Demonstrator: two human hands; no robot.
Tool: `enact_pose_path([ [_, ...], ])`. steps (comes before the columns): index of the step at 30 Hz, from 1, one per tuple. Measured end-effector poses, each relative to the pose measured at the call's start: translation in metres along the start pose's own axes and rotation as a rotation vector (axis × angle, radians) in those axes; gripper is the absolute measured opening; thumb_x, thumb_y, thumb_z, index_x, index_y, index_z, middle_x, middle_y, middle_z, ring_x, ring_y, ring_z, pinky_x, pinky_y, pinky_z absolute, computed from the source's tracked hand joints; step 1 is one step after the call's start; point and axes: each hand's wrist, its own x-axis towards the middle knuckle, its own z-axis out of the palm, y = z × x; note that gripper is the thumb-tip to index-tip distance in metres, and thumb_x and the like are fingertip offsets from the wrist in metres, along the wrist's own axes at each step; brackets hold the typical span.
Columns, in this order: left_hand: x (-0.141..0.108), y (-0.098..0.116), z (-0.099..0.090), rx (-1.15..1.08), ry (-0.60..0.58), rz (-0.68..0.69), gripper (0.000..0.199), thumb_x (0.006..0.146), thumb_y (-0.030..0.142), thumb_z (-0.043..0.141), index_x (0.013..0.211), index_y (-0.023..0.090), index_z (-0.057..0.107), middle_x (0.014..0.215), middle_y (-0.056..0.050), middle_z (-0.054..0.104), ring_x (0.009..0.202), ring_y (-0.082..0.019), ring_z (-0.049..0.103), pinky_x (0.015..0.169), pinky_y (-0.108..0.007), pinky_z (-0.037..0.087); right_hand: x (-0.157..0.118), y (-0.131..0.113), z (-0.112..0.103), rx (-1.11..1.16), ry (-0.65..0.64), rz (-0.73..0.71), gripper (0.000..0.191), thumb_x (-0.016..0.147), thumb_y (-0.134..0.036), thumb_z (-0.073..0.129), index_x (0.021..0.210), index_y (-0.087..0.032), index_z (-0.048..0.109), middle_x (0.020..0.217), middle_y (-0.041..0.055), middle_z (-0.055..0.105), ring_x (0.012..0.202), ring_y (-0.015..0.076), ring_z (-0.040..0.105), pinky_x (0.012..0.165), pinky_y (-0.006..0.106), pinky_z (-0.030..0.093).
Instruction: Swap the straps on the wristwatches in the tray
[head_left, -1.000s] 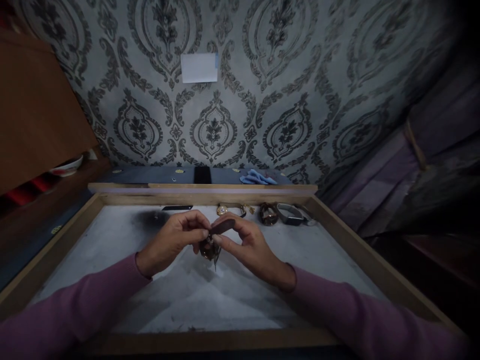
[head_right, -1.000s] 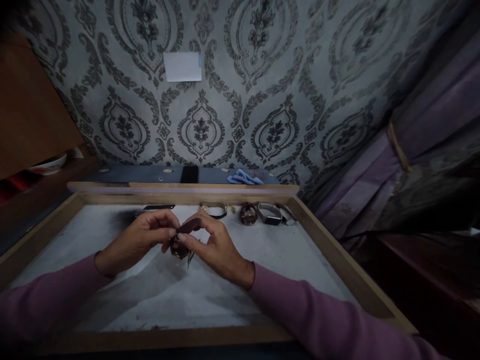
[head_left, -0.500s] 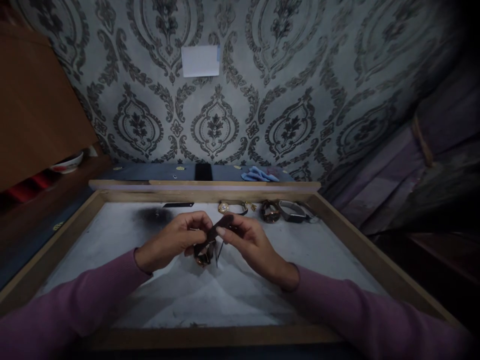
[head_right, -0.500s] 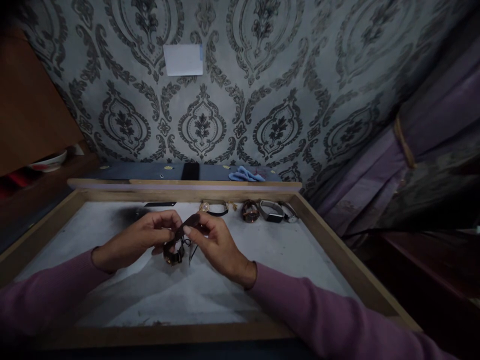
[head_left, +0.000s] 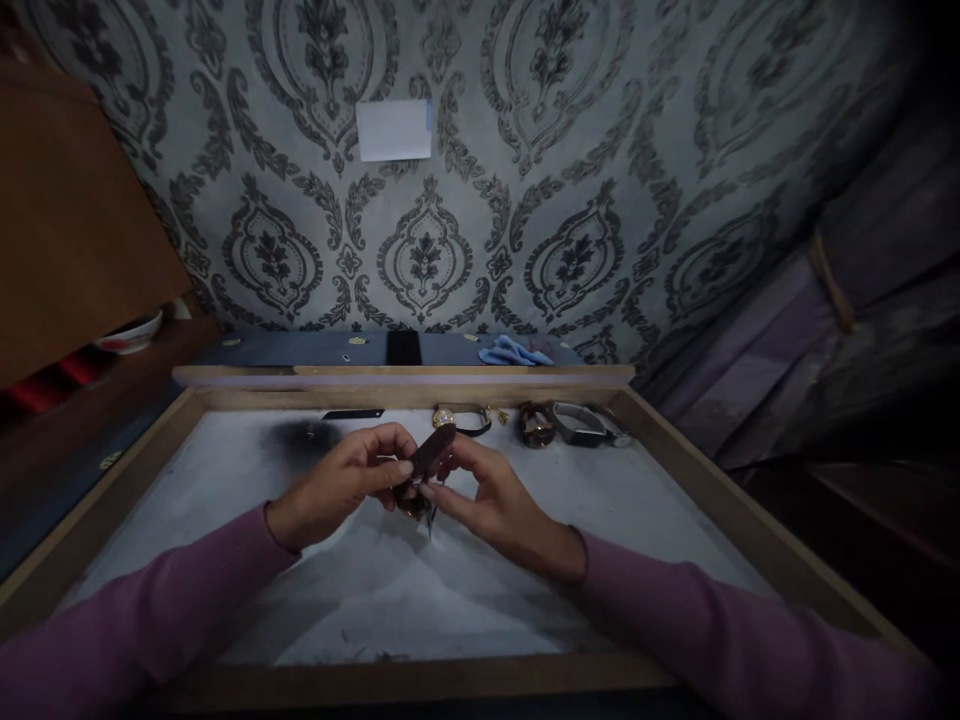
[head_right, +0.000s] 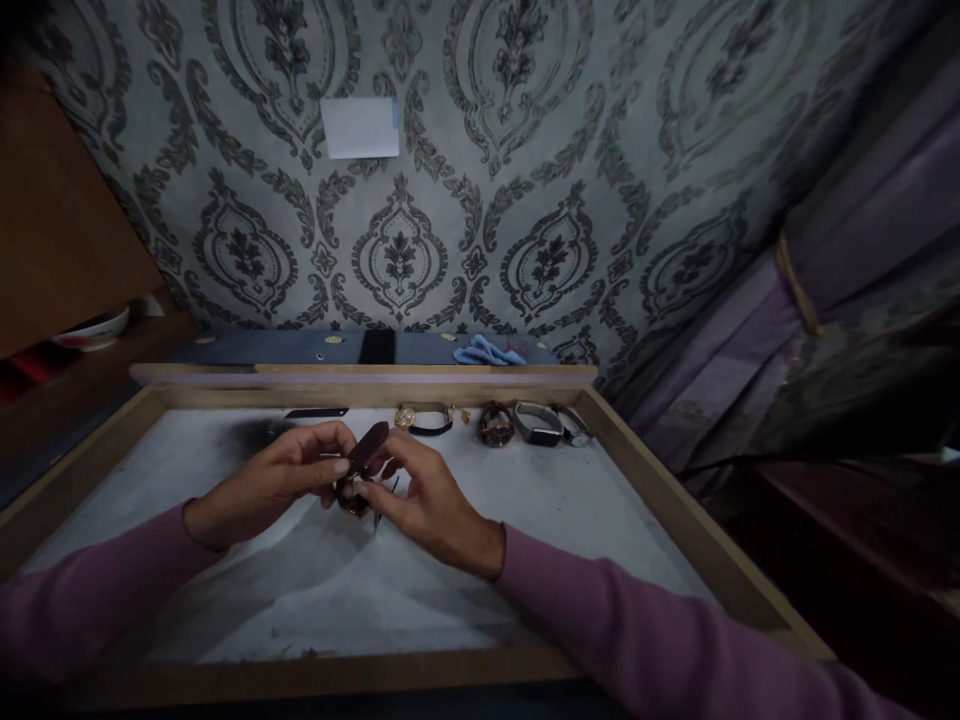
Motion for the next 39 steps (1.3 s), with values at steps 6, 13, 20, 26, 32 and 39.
enact_pose_path([
  [6, 0.0002, -0.002, 0.0009, -0.063, 0.009, -0.035, 0.024, 0.077, 0.034, 0.07, 0.082, 0.016, 0.054, 0.071, -0.002, 0.064, 0.064, -0.013, 0.062, 0.056, -0.021, 0.043, -0.0038, 0.0037, 0.0023, -0.193, 0.089, -0.147, 0.005, 0.085, -0.017, 0.058, 0.086, -0.02, 0.062, 0.079, 0.0042, 0.068, 0.07, 0.0163, 0.061, 0.067, 0.03, 0.05],
  [13, -0.0019, 0.0006, 0.0015, -0.159, -0.065, -0.033, 0.022, 0.078, 0.03, 0.07, 0.089, 0.013, 0.062, 0.082, -0.005, 0.065, 0.076, -0.016, 0.064, 0.069, -0.027, 0.051, -0.0026, 0.0044, -0.0011, -0.291, 0.129, -0.349, 0.012, 0.085, -0.011, 0.057, 0.087, -0.02, 0.064, 0.077, 0.0059, 0.073, 0.068, 0.0177, 0.065, 0.064, 0.031, 0.052],
  [20, 0.0008, -0.0033, -0.0022, -0.152, -0.076, -0.065, 0.022, 0.079, 0.03, 0.069, 0.091, 0.015, 0.058, 0.082, -0.006, 0.066, 0.075, -0.018, 0.067, 0.064, -0.025, 0.048, -0.0045, 0.0041, 0.0009, -0.249, 0.131, -0.19, 0.009, 0.085, -0.014, 0.057, 0.086, -0.018, 0.065, 0.076, 0.0043, 0.07, 0.067, 0.0156, 0.064, 0.064, 0.028, 0.051],
  [26, 0.001, -0.0003, -0.0027, -0.087, -0.035, -0.028, 0.017, 0.079, 0.024, 0.069, 0.09, 0.015, 0.06, 0.078, -0.004, 0.067, 0.069, -0.013, 0.064, 0.059, -0.02, 0.045, -0.0028, 0.0056, 0.004, -0.155, 0.109, -0.15, 0.011, 0.087, -0.013, 0.055, 0.092, -0.017, 0.064, 0.078, 0.0024, 0.068, 0.068, 0.0131, 0.061, 0.064, 0.024, 0.05],
  [32, -0.0007, -0.0007, -0.0018, -0.05, -0.037, 0.073, 0.014, 0.083, 0.022, 0.066, 0.094, 0.017, 0.059, 0.081, -0.003, 0.066, 0.069, -0.013, 0.064, 0.055, -0.019, 0.044, -0.0007, 0.0024, 0.0049, 0.007, 0.103, -0.078, 0.016, 0.088, -0.013, 0.054, 0.097, -0.017, 0.066, 0.081, 0.0025, 0.068, 0.071, 0.0128, 0.062, 0.066, 0.024, 0.051],
  [39, -0.0016, -0.0024, 0.0019, -0.016, -0.05, 0.139, 0.017, 0.085, 0.022, 0.063, 0.101, 0.018, 0.058, 0.081, -0.002, 0.063, 0.07, -0.013, 0.064, 0.056, -0.02, 0.046, 0.0035, -0.0034, 0.003, 0.11, 0.128, -0.006, 0.021, 0.085, -0.012, 0.055, 0.103, -0.019, 0.062, 0.081, 0.0008, 0.068, 0.072, 0.0126, 0.065, 0.066, 0.023, 0.05],
])
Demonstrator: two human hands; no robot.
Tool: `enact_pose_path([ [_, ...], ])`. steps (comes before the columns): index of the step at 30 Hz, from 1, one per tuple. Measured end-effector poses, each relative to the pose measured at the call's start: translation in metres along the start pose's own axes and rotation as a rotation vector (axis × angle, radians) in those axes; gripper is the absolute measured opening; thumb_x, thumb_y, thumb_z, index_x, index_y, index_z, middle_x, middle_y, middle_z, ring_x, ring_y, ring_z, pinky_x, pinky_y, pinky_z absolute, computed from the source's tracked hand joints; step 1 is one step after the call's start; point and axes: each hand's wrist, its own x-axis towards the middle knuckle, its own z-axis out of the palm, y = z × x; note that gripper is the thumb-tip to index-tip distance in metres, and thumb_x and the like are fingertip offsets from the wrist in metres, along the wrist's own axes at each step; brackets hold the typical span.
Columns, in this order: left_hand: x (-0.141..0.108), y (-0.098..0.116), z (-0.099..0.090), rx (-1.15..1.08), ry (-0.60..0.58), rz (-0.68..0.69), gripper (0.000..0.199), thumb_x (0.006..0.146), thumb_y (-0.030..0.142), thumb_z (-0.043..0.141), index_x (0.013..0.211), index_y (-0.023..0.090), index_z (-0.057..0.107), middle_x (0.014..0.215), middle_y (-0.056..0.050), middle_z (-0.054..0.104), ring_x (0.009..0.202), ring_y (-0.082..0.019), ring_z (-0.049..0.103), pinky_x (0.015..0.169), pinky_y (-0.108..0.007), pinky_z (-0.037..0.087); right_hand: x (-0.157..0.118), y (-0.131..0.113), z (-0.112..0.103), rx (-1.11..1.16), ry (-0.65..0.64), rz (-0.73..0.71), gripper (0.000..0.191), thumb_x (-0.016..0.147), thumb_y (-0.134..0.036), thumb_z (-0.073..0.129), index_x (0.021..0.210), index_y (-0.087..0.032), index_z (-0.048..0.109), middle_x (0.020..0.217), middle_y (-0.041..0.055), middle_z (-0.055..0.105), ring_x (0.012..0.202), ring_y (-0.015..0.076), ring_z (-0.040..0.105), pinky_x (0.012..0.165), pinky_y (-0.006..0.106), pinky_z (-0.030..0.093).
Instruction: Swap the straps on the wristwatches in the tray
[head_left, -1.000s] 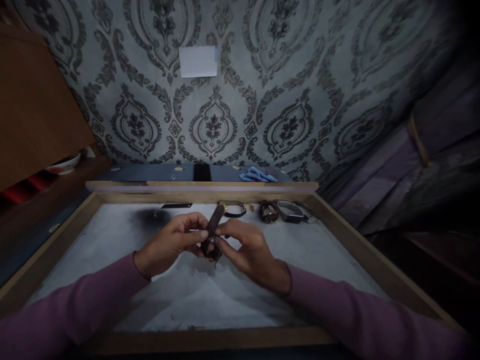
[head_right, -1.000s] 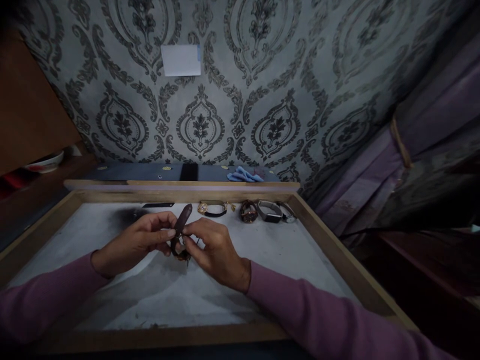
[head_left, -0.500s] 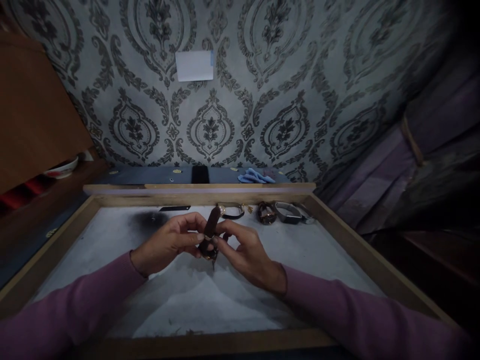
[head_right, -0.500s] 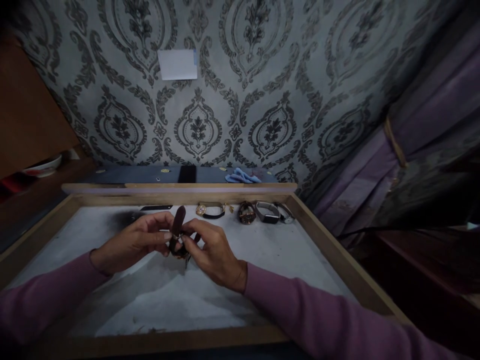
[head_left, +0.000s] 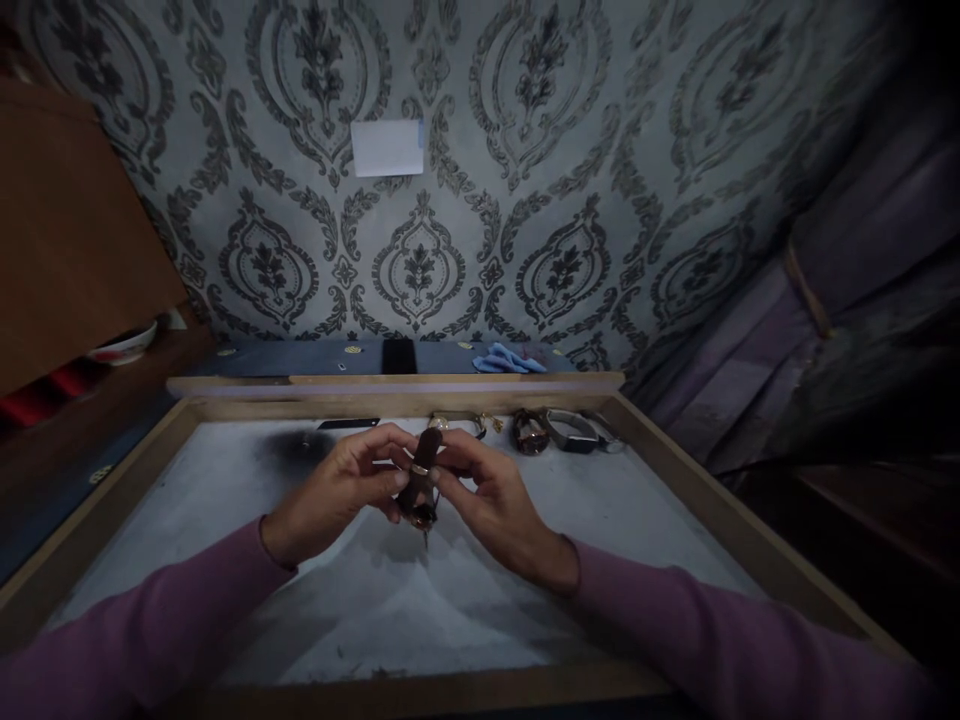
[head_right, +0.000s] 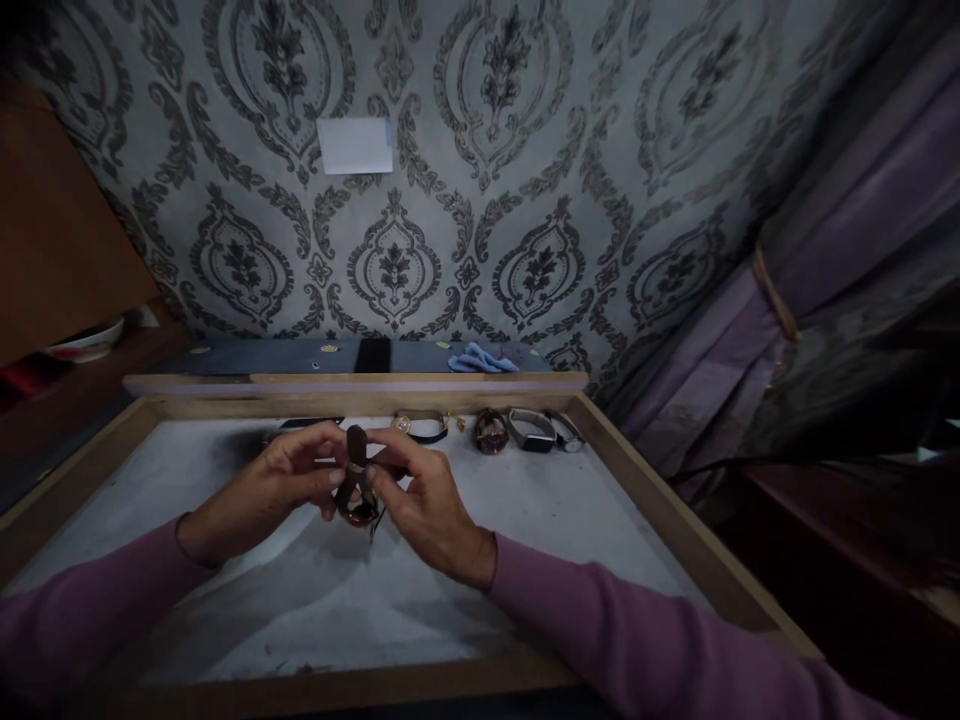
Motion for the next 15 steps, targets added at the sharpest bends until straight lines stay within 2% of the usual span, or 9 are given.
enact_pose_path([
  [4, 0.0, 0.003, 0.005, -0.053, 0.108, -0.016, 0.025, 0.08, 0.022, 0.068, 0.099, 0.02, 0.052, 0.083, 0.001, 0.056, 0.069, -0.012, 0.061, 0.054, -0.02, 0.048, 0.002, 0.001, 0.0, 0.034, 0.021, -0.008, 0.014, 0.085, -0.013, 0.056, 0.095, -0.019, 0.064, 0.082, 0.0006, 0.068, 0.073, 0.0122, 0.065, 0.068, 0.023, 0.051],
  [7, 0.001, 0.003, 0.006, -0.065, 0.129, -0.041, 0.026, 0.078, 0.023, 0.07, 0.092, 0.019, 0.048, 0.082, 0.002, 0.055, 0.069, -0.012, 0.061, 0.054, -0.021, 0.049, 0.002, 0.002, 0.001, 0.044, 0.038, 0.017, 0.014, 0.083, -0.014, 0.058, 0.094, -0.019, 0.064, 0.085, 0.0014, 0.069, 0.076, 0.0135, 0.067, 0.068, 0.024, 0.051],
  [11, 0.002, -0.002, 0.006, -0.036, 0.135, -0.084, 0.028, 0.077, 0.025, 0.07, 0.091, 0.019, 0.046, 0.078, 0.002, 0.054, 0.066, -0.013, 0.061, 0.052, -0.022, 0.047, 0.006, 0.007, -0.001, 0.143, 0.042, 0.157, 0.014, 0.08, -0.019, 0.061, 0.094, -0.018, 0.062, 0.071, -0.0004, 0.067, 0.063, 0.0131, 0.064, 0.059, 0.024, 0.049],
  [13, 0.002, -0.006, 0.008, -0.023, 0.119, -0.129, 0.031, 0.074, 0.025, 0.071, 0.09, 0.02, 0.046, 0.077, 0.003, 0.054, 0.065, -0.014, 0.061, 0.052, -0.023, 0.047, 0.011, 0.012, -0.007, 0.221, 0.116, 0.266, 0.017, 0.076, -0.023, 0.065, 0.091, -0.018, 0.059, 0.062, -0.0029, 0.065, 0.054, 0.0118, 0.06, 0.053, 0.023, 0.047],
  [15, 0.001, -0.007, 0.012, -0.015, 0.085, -0.148, 0.032, 0.071, 0.021, 0.073, 0.09, 0.019, 0.047, 0.076, 0.003, 0.055, 0.068, -0.014, 0.061, 0.058, -0.025, 0.047, 0.016, 0.017, -0.016, 0.289, 0.258, 0.343, 0.025, 0.071, -0.026, 0.07, 0.09, -0.018, 0.055, 0.06, -0.0041, 0.065, 0.049, 0.0109, 0.058, 0.052, 0.023, 0.048],
])
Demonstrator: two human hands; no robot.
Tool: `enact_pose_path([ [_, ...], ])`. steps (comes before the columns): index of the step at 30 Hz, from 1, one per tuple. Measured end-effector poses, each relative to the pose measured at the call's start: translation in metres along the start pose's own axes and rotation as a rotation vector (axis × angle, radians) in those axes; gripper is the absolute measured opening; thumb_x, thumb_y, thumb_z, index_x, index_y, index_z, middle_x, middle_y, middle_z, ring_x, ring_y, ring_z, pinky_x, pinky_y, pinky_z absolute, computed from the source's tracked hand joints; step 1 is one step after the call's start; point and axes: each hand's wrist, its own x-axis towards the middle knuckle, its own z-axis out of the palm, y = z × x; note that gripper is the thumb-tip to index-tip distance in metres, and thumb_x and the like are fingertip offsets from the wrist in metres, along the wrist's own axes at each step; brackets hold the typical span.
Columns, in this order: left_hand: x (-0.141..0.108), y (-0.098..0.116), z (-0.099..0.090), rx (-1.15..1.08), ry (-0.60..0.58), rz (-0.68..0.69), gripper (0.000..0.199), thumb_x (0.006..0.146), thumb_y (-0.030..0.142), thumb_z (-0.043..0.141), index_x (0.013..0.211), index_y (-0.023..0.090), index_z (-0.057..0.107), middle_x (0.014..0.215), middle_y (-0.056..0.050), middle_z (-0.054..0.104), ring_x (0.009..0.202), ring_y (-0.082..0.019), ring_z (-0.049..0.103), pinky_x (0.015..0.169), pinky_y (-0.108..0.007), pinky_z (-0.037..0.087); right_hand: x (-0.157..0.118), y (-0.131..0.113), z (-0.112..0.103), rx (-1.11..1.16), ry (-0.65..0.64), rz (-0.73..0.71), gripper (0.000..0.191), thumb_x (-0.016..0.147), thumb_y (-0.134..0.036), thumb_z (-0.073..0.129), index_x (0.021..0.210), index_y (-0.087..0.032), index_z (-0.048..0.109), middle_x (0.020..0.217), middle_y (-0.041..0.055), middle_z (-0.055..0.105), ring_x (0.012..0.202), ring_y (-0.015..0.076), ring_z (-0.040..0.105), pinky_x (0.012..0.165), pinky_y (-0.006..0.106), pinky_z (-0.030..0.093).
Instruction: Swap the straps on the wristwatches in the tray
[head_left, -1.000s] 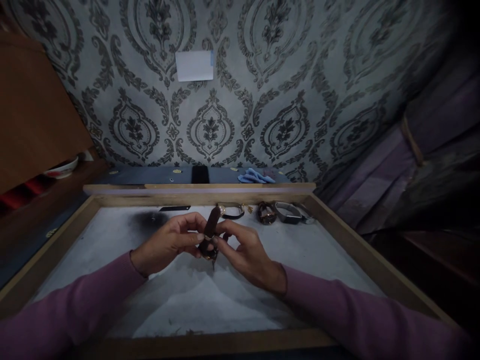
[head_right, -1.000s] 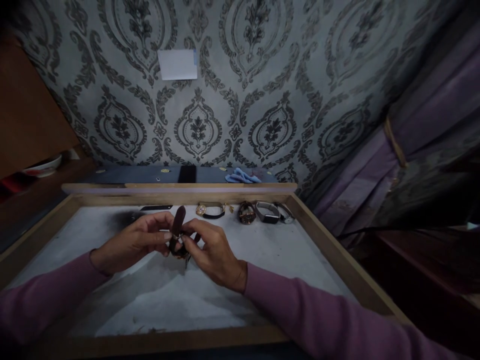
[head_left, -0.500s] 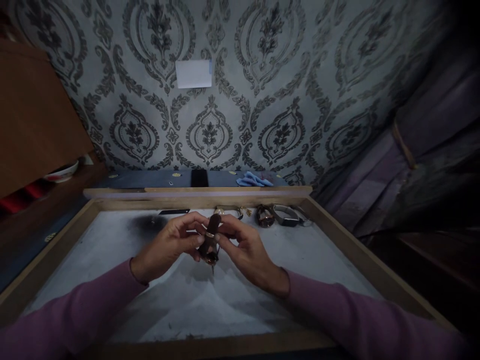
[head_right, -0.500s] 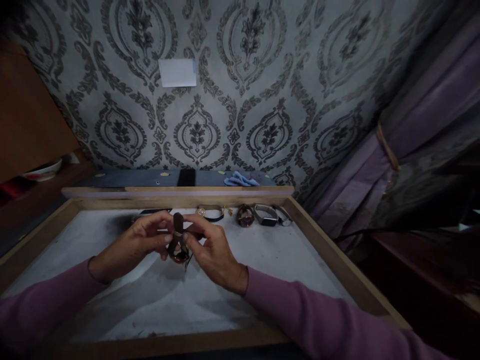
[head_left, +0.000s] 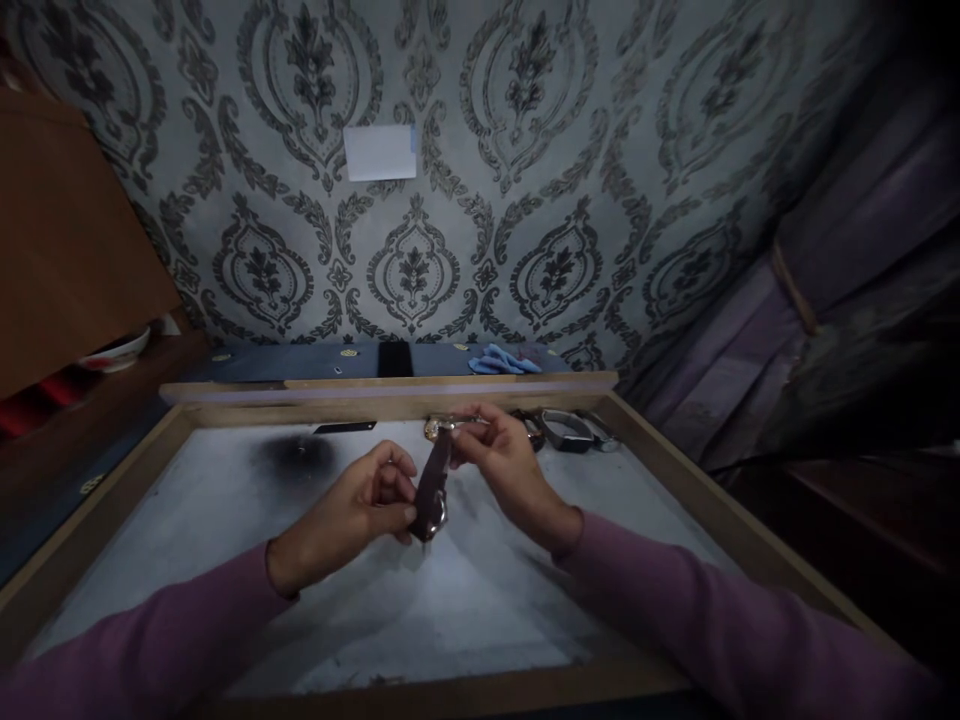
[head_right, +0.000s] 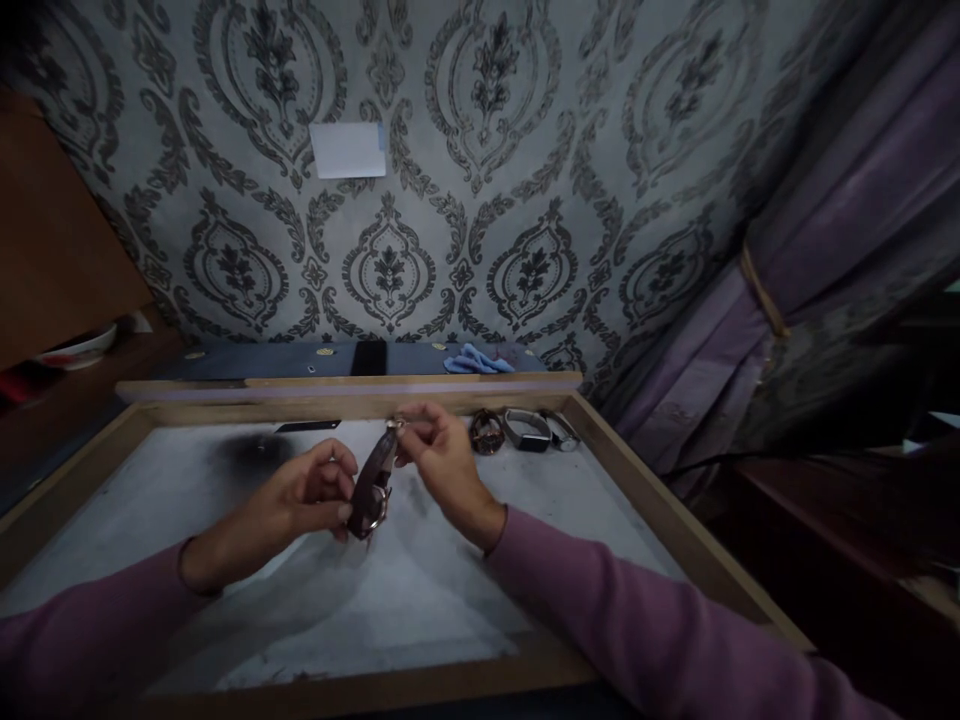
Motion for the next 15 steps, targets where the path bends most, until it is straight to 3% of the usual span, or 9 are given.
enact_pose_path([
  [4, -0.002, 0.006, 0.0, 0.027, -0.061, 0.062, 0.022, 0.072, 0.015, 0.068, 0.092, 0.017, 0.058, 0.081, -0.001, 0.062, 0.08, -0.016, 0.059, 0.073, -0.028, 0.046, 0.011, -0.001, -0.01, 0.039, 0.055, 0.039, 0.029, 0.067, -0.025, 0.072, 0.088, -0.018, 0.053, 0.058, -0.0057, 0.064, 0.047, 0.009, 0.055, 0.05, 0.022, 0.047],
  [7, -0.001, 0.01, -0.006, 0.062, -0.071, 0.131, 0.006, 0.074, 0.016, 0.059, 0.074, 0.014, 0.065, 0.075, -0.003, 0.062, 0.079, -0.017, 0.058, 0.077, -0.03, 0.043, 0.013, -0.002, -0.012, 0.068, 0.052, 0.012, 0.029, 0.066, -0.027, 0.073, 0.087, -0.019, 0.053, 0.057, -0.0066, 0.062, 0.048, 0.0089, 0.056, 0.052, 0.022, 0.047],
  [10, 0.001, 0.008, -0.012, 0.057, -0.076, 0.144, 0.017, 0.074, 0.012, 0.053, 0.063, 0.014, 0.065, 0.07, -0.003, 0.062, 0.074, -0.016, 0.057, 0.076, -0.029, 0.044, 0.015, -0.001, -0.013, 0.096, 0.055, 0.006, 0.031, 0.066, -0.029, 0.074, 0.087, -0.019, 0.054, 0.059, -0.0055, 0.063, 0.05, 0.0093, 0.057, 0.054, 0.023, 0.048],
  [13, 0.002, 0.002, -0.014, 0.063, -0.082, 0.176, 0.018, 0.076, 0.009, 0.054, 0.068, 0.016, 0.068, 0.075, -0.003, 0.065, 0.08, -0.016, 0.06, 0.082, -0.03, 0.046, 0.016, 0.0, -0.015, 0.129, 0.059, 0.026, 0.032, 0.065, -0.03, 0.076, 0.087, -0.018, 0.055, 0.059, -0.0053, 0.063, 0.049, 0.0087, 0.056, 0.054, 0.022, 0.048],
  [15, 0.002, 0.001, -0.014, 0.097, -0.1, 0.225, 0.017, 0.08, 0.01, 0.056, 0.08, 0.017, 0.071, 0.089, -0.005, 0.067, 0.092, -0.018, 0.062, 0.089, -0.032, 0.046, 0.016, 0.001, -0.016, 0.149, 0.069, 0.045, 0.033, 0.064, -0.03, 0.076, 0.085, -0.018, 0.055, 0.059, -0.0056, 0.063, 0.049, 0.0085, 0.056, 0.053, 0.022, 0.047],
])
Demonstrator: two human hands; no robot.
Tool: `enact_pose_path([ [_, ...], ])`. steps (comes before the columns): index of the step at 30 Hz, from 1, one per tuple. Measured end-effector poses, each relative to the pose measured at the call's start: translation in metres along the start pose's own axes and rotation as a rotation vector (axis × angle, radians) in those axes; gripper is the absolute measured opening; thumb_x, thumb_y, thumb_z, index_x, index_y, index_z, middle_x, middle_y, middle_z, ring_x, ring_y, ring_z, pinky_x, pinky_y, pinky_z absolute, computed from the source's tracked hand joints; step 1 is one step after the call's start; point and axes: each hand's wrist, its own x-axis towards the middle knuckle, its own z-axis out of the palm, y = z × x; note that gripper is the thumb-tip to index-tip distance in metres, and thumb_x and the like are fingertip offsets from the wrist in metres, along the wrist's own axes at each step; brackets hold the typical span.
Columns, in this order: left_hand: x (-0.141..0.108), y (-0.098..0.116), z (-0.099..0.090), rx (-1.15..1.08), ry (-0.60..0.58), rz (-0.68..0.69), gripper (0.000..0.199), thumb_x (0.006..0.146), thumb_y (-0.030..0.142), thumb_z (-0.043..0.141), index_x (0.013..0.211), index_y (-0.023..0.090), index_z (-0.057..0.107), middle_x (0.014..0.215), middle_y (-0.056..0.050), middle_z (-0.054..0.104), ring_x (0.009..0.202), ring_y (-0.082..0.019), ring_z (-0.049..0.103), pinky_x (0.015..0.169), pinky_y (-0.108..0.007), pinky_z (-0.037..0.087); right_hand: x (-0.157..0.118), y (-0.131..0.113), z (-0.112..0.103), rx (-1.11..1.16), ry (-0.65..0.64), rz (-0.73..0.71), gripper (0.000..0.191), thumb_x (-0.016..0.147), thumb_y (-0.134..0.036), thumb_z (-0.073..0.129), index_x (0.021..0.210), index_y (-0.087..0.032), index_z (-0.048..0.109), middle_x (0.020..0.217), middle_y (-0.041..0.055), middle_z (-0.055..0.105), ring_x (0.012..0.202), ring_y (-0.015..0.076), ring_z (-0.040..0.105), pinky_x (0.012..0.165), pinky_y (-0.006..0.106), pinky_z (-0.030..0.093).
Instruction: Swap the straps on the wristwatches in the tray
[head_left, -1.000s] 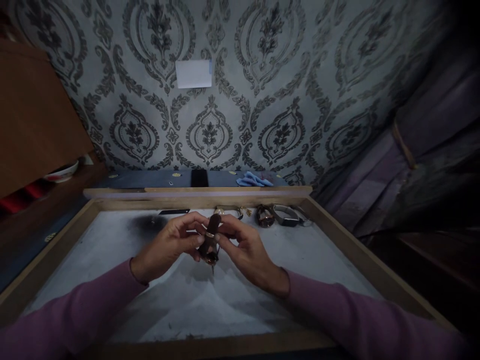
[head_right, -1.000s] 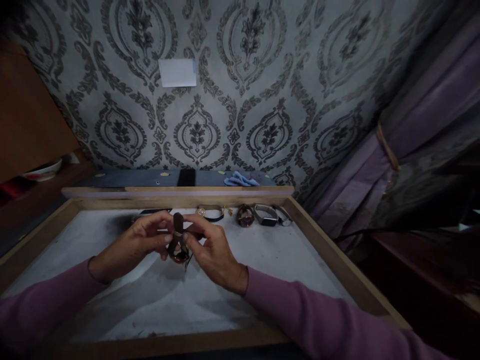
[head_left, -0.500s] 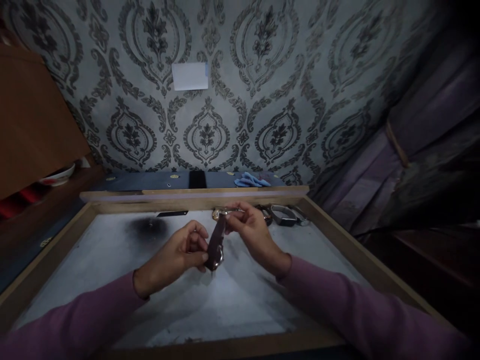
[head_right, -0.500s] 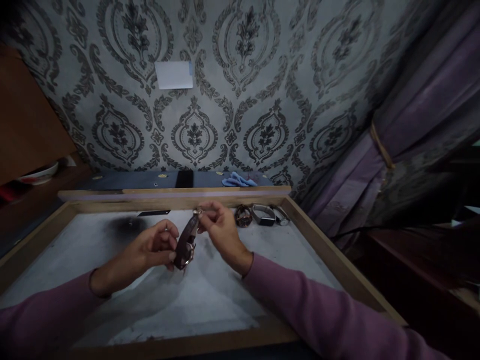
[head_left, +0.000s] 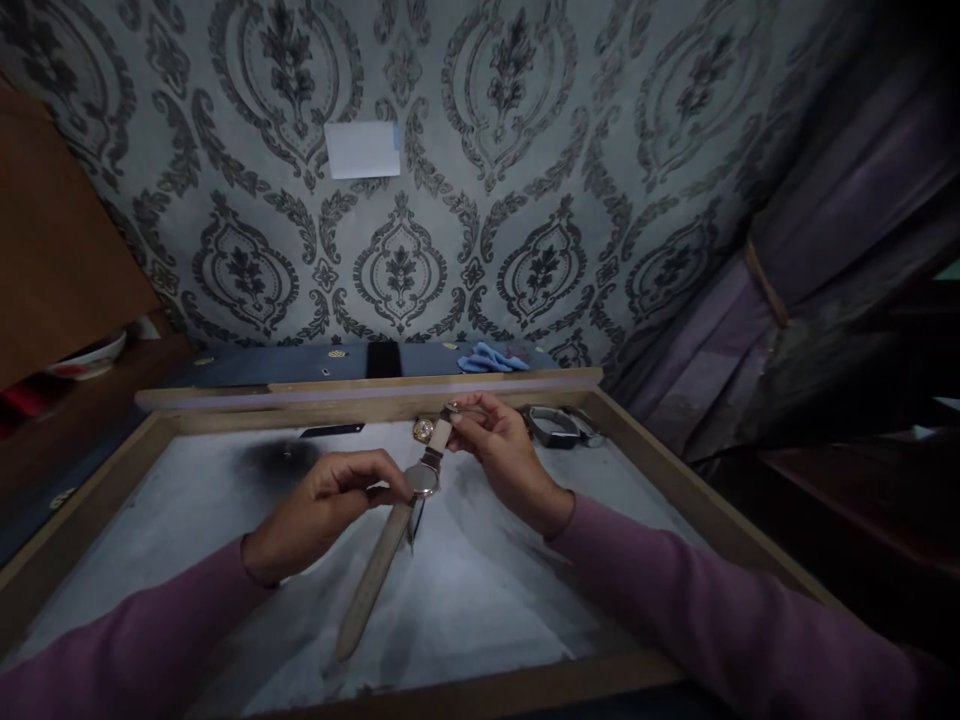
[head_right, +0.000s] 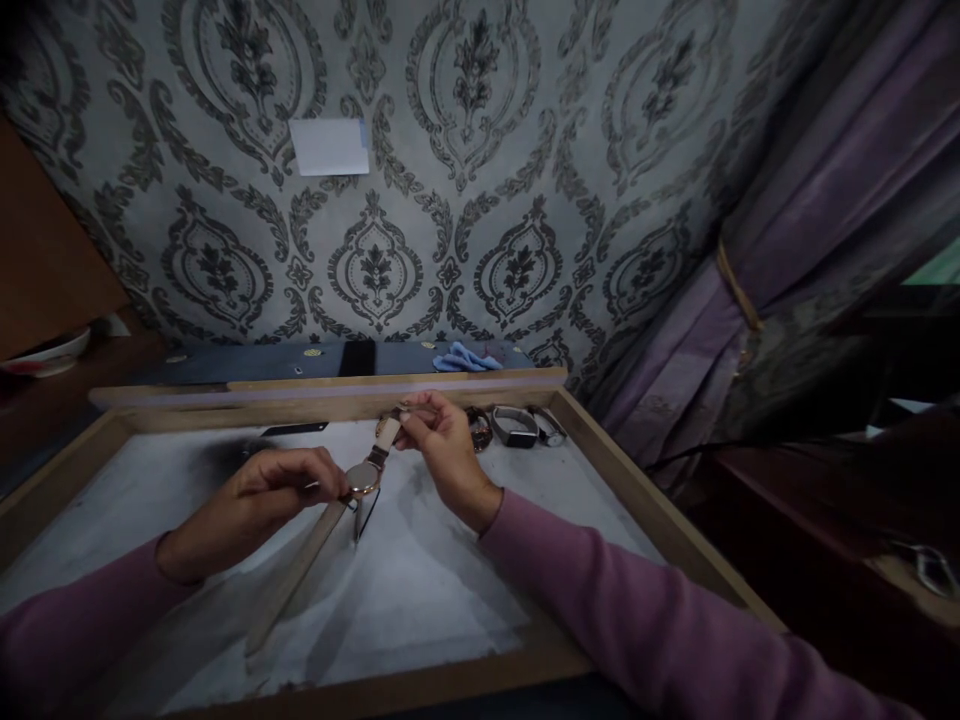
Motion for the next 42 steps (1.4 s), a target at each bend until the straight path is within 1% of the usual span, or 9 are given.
enact_pose_path([
  [5, 0.0, 0.006, 0.002, 0.056, -0.024, 0.089, 0.024, 0.081, 0.014, 0.063, 0.103, 0.022, 0.069, 0.122, -0.008, 0.06, 0.111, -0.024, 0.059, 0.098, -0.039, 0.045, -0.005, 0.005, 0.001, 0.0, -0.035, 0.079, 0.034, 0.062, -0.029, 0.078, 0.084, -0.018, 0.055, 0.06, -0.0045, 0.064, 0.049, 0.0091, 0.057, 0.053, 0.022, 0.047],
  [9, -0.001, 0.012, 0.006, 0.393, -0.023, 0.13, 0.009, 0.085, 0.024, 0.064, 0.086, 0.019, 0.071, 0.104, -0.009, 0.066, 0.099, -0.022, 0.061, 0.089, -0.034, 0.047, -0.012, 0.018, 0.007, -0.039, -0.148, 0.143, 0.031, 0.065, -0.031, 0.076, 0.084, -0.018, 0.054, 0.055, -0.0051, 0.063, 0.045, 0.009, 0.055, 0.05, 0.022, 0.045],
  [13, -0.002, 0.011, 0.007, 0.433, -0.044, 0.06, 0.029, 0.096, 0.032, 0.046, 0.084, 0.016, 0.068, 0.084, -0.007, 0.067, 0.082, -0.018, 0.062, 0.079, -0.03, 0.048, -0.018, 0.029, 0.009, -0.165, -0.296, 0.214, 0.028, 0.07, -0.034, 0.069, 0.084, -0.019, 0.051, 0.053, -0.0062, 0.059, 0.044, 0.0094, 0.054, 0.049, 0.022, 0.044],
  [16, -0.003, 0.007, 0.006, 0.37, -0.011, 0.018, 0.037, 0.098, 0.037, 0.04, 0.078, 0.015, 0.063, 0.077, -0.005, 0.063, 0.072, -0.015, 0.058, 0.069, -0.026, 0.047, -0.018, 0.027, 0.005, -0.45, -0.397, 0.114, 0.017, 0.079, -0.032, 0.059, 0.086, -0.018, 0.053, 0.061, -0.0024, 0.06, 0.051, 0.0123, 0.056, 0.051, 0.023, 0.044],
  [18, -0.002, 0.005, 0.005, 0.327, 0.062, -0.013, 0.038, 0.096, 0.042, 0.042, 0.077, 0.015, 0.059, 0.072, -0.004, 0.06, 0.064, -0.013, 0.055, 0.061, -0.024, 0.045, -0.016, 0.02, 0.001, -0.787, -0.335, -0.104, 0.01, 0.082, -0.024, 0.056, 0.088, -0.018, 0.056, 0.075, 0.0023, 0.064, 0.061, 0.0136, 0.057, 0.06, 0.026, 0.045],
  [20, -0.002, 0.004, 0.004, 0.282, 0.114, -0.056, 0.039, 0.094, 0.048, 0.045, 0.078, 0.015, 0.058, 0.069, -0.003, 0.059, 0.058, -0.011, 0.052, 0.053, -0.022, 0.041, -0.013, 0.013, -0.004, -1.09, -0.234, -0.233, 0.014, 0.082, -0.019, 0.056, 0.095, -0.016, 0.058, 0.09, 0.0063, 0.063, 0.066, 0.0146, 0.056, 0.068, 0.029, 0.045],
  [25, -0.002, 0.006, 0.003, 0.235, 0.165, -0.113, 0.044, 0.089, 0.057, 0.047, 0.08, 0.015, 0.056, 0.066, -0.003, 0.061, 0.054, -0.012, 0.052, 0.044, -0.02, 0.036, -0.006, 0.01, -0.011, -1.514, -0.162, -0.156, 0.033, 0.085, -0.018, 0.058, 0.118, -0.016, 0.054, 0.118, 0.0145, 0.054, 0.083, 0.0203, 0.061, 0.069, 0.03, 0.045],
  [30, -0.002, 0.011, 0.003, 0.219, 0.198, -0.115, 0.043, 0.087, 0.057, 0.049, 0.081, 0.015, 0.057, 0.066, -0.004, 0.063, 0.054, -0.012, 0.054, 0.043, -0.02, 0.035, 0.002, 0.017, -0.011, -1.538, -0.211, -0.154, 0.026, 0.086, -0.01, 0.055, 0.111, -0.016, 0.058, 0.11, 0.0129, 0.061, 0.1, 0.0245, 0.06, 0.082, 0.031, 0.044],
  [42, -0.001, 0.012, 0.002, 0.177, 0.231, -0.093, 0.043, 0.083, 0.057, 0.055, 0.079, 0.014, 0.059, 0.063, -0.003, 0.063, 0.05, -0.011, 0.053, 0.041, -0.019, 0.036, 0.013, 0.029, -0.017, -1.425, -0.187, -0.235, 0.026, 0.083, -0.005, 0.056, 0.107, -0.014, 0.059, 0.103, 0.0104, 0.063, 0.095, 0.0211, 0.059, 0.082, 0.031, 0.043],
])
